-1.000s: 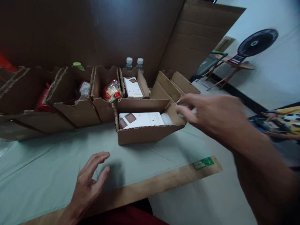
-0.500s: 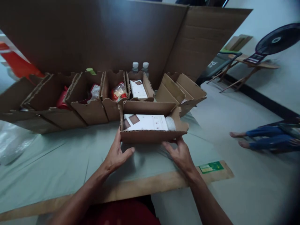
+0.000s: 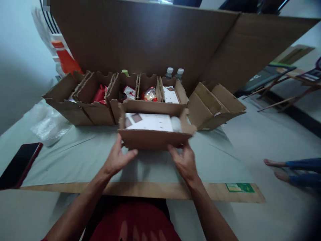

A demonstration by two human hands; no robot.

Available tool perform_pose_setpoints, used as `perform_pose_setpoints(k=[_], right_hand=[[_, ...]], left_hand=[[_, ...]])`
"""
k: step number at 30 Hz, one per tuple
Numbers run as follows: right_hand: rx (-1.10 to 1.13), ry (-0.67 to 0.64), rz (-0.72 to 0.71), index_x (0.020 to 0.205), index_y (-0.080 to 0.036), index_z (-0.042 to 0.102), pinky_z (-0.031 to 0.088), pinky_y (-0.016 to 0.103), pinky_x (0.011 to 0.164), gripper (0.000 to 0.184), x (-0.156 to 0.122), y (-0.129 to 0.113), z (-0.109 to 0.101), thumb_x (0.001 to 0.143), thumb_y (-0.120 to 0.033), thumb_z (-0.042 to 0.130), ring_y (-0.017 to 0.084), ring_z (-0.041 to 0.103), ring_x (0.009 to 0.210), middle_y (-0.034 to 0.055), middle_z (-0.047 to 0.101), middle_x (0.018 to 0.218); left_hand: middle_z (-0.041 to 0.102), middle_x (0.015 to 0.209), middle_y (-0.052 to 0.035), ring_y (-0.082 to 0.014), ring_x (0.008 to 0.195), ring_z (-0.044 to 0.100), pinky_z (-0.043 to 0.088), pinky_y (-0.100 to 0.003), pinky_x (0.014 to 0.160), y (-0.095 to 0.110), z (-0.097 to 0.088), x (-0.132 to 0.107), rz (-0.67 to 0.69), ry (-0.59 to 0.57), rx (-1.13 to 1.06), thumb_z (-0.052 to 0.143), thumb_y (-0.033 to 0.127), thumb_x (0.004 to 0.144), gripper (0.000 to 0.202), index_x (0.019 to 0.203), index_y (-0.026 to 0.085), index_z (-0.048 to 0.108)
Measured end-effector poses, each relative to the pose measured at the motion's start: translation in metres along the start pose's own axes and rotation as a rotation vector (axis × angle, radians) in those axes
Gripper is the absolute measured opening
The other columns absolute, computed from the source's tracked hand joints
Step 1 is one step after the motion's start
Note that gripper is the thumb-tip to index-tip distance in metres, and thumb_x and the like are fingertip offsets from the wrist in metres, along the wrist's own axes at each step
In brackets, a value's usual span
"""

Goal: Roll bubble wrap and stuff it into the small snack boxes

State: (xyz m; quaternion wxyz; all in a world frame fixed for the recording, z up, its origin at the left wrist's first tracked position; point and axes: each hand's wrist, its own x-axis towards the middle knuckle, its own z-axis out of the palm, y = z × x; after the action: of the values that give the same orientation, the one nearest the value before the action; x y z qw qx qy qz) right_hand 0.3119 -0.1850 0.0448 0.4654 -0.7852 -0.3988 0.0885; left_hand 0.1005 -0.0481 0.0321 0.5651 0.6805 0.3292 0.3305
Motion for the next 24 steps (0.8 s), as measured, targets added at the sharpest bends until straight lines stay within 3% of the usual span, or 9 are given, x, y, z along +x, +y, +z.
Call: perform_pose_setpoints(k=[3,6,9,13,16,18,21,24], right_hand=[[-0.053,0.132,0.031,0.122,-0.022,0.06,0.053,0.054,0.098,0.043,-0.037,0.009,-0.017,0.089,-0.049,0.063,0.034,0.067,0.111,0.0152,0.07,0.117],[-0.035,0.061,-0.03,0.13,-0.024,0.059,0.05,0.056,0.106,0.045,-0.063,0.005,0.001,0.09,-0.046,0.064,0.035,0.062,0.123,0.0151,0.068,0.127],[0.007,-0.026,-0.102,0.136,-0.027,0.057,0.05,0.057,0.107,0.048,-0.067,0.0,0.024,0.091,-0.042,0.064,0.035,0.06,0.127,0.0141,0.066,0.133],[0.026,-0.123,-0.137,0.144,-0.031,0.052,0.048,0.058,0.11,0.061,-0.055,0.023,0.009,0.087,-0.043,0.069,0.036,0.057,0.134,0.0124,0.062,0.142],[0.113,-0.279,-0.136,0.161,-0.032,0.029,0.041,0.057,0.119,0.104,-0.034,0.049,-0.011,0.074,-0.053,0.083,0.036,0.039,0.151,0.0126,0.039,0.164],[0.22,-0.39,-0.136,0.165,-0.031,0.016,0.036,0.056,0.122,0.129,-0.013,0.06,-0.011,0.063,-0.062,0.088,0.036,0.029,0.156,0.0142,0.027,0.17],[0.345,-0.496,-0.171,0.166,-0.027,0.011,0.031,0.057,0.124,0.144,0.018,0.066,0.0,0.053,-0.072,0.089,0.036,0.029,0.156,0.0173,0.031,0.167],[0.309,-0.451,-0.18,0.165,-0.024,0.018,0.037,0.056,0.121,0.143,0.019,0.073,-0.008,0.051,-0.071,0.089,0.037,0.038,0.151,0.0175,0.042,0.161]], left_hand=[[0.062,0.139,-0.012,-0.0321,0.133,0.056,0.045,-0.047,0.115,-0.001,0.011,-0.019,0.032,-0.103,0.027,0.073,0.038,0.08,0.063,0.137,0.021,0.052],[0.063,0.137,-0.0121,-0.0322,0.13,0.058,0.046,-0.048,0.114,-0.012,-0.009,-0.043,-0.049,0.003,0.063,0.074,0.04,0.081,0.062,0.136,0.022,0.053],[0.059,0.143,-0.012,-0.0316,0.132,0.057,0.047,-0.048,0.114,-0.023,-0.033,-0.048,-0.082,0.122,0.078,0.076,0.044,0.079,0.07,0.14,0.022,0.05],[0.058,0.142,-0.0115,-0.0311,0.136,0.054,0.045,-0.048,0.116,-0.031,-0.036,-0.044,-0.092,0.127,0.063,0.076,0.047,0.079,0.073,0.143,0.024,0.049],[0.058,0.141,-0.0101,-0.0297,0.136,0.054,0.045,-0.046,0.117,-0.037,-0.03,-0.049,-0.126,0.147,0.058,0.075,0.046,0.081,0.071,0.144,0.027,0.047],[0.058,0.14,-0.0099,-0.0293,0.133,0.056,0.047,-0.046,0.115,-0.042,-0.028,-0.055,-0.167,0.154,0.068,0.074,0.046,0.081,0.07,0.143,0.027,0.047],[0.058,0.141,-0.0105,-0.0286,0.127,0.061,0.051,-0.044,0.11,-0.047,-0.023,-0.06,-0.204,0.154,0.079,0.073,0.047,0.083,0.07,0.144,0.028,0.045],[0.058,0.142,-0.0117,-0.0291,0.125,0.063,0.056,-0.042,0.102,-0.049,-0.011,-0.062,-0.202,0.141,0.095,0.07,0.047,0.086,0.069,0.147,0.029,0.042]])
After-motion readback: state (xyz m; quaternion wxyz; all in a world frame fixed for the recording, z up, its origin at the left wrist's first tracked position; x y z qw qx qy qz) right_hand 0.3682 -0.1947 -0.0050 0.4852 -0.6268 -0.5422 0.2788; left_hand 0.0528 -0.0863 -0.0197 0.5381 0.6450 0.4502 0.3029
